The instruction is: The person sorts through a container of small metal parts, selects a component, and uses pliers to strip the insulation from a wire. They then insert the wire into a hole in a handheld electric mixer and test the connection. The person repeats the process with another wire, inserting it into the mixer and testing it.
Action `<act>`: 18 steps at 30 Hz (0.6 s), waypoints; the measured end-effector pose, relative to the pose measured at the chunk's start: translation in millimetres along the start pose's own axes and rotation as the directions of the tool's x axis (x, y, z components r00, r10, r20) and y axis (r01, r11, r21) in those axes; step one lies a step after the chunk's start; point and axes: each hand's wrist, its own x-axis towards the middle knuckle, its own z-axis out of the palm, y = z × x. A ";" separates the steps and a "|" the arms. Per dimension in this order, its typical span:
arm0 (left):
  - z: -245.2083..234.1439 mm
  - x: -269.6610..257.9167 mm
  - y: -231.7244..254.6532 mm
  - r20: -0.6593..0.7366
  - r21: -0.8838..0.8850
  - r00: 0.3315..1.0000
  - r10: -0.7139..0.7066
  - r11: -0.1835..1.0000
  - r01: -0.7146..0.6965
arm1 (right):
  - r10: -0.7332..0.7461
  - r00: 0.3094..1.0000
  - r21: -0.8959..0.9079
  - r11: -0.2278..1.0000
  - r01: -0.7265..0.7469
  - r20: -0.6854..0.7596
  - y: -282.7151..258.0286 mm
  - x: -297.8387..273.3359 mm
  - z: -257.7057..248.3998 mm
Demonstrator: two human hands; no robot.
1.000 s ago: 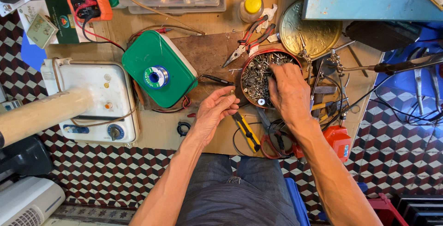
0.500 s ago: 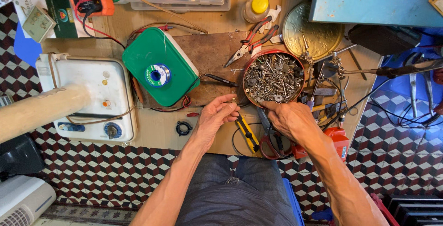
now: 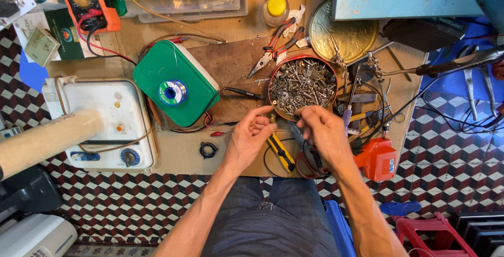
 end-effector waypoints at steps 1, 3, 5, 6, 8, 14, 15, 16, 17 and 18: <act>3.2 -3.3 3.6 0.005 0.063 1.000 -0.009 0.998 0.008 | 0.019 0.999 0.101 0.995 -0.022 0.028 12.7 -5.1 5.6; 9.7 -12.3 11.4 0.014 0.186 1.000 -0.026 0.982 0.023 | 0.047 0.995 0.295 0.953 -0.071 0.088 37.6 -15.2 22.1; 16.4 -16.2 17.8 0.026 0.216 1.000 -0.014 0.976 0.008 | -0.006 1.000 0.346 0.938 -0.001 0.018 56.1 -21.6 37.9; 18.6 -18.2 20.3 0.030 0.231 1.000 -0.009 0.973 0.002 | -0.029 0.999 0.369 0.929 0.033 -0.016 62.7 -24.8 43.0; 19.9 -18.7 25.1 0.029 0.233 1.000 -0.009 0.973 0.002 | -0.056 0.996 0.464 0.882 0.083 -0.071 69.5 -28.0 49.1; 10.8 20.6 35.1 0.260 0.560 0.846 0.465 0.642 -0.524 | 0.053 0.945 0.650 0.738 0.181 -0.323 78.1 -29.2 36.4; 9.5 35.0 37.7 0.352 0.604 0.746 0.566 0.472 -0.642 | 0.051 0.928 0.639 0.739 0.213 -0.369 81.1 -31.1 33.1; 11.0 46.4 40.3 0.447 0.612 0.724 0.525 0.411 -0.676 | 0.067 0.929 0.666 0.716 0.209 -0.364 84.2 -35.2 32.1; 17.0 59.6 43.6 0.534 0.610 0.694 0.483 0.348 -0.712 | 0.077 0.929 0.688 0.695 0.211 -0.363 85.9 -38.3 29.0; 22.0 70.7 47.2 0.615 0.600 0.659 0.433 0.285 -0.748 | 0.085 0.929 0.708 0.673 0.213 -0.361 87.1 -40.3 27.8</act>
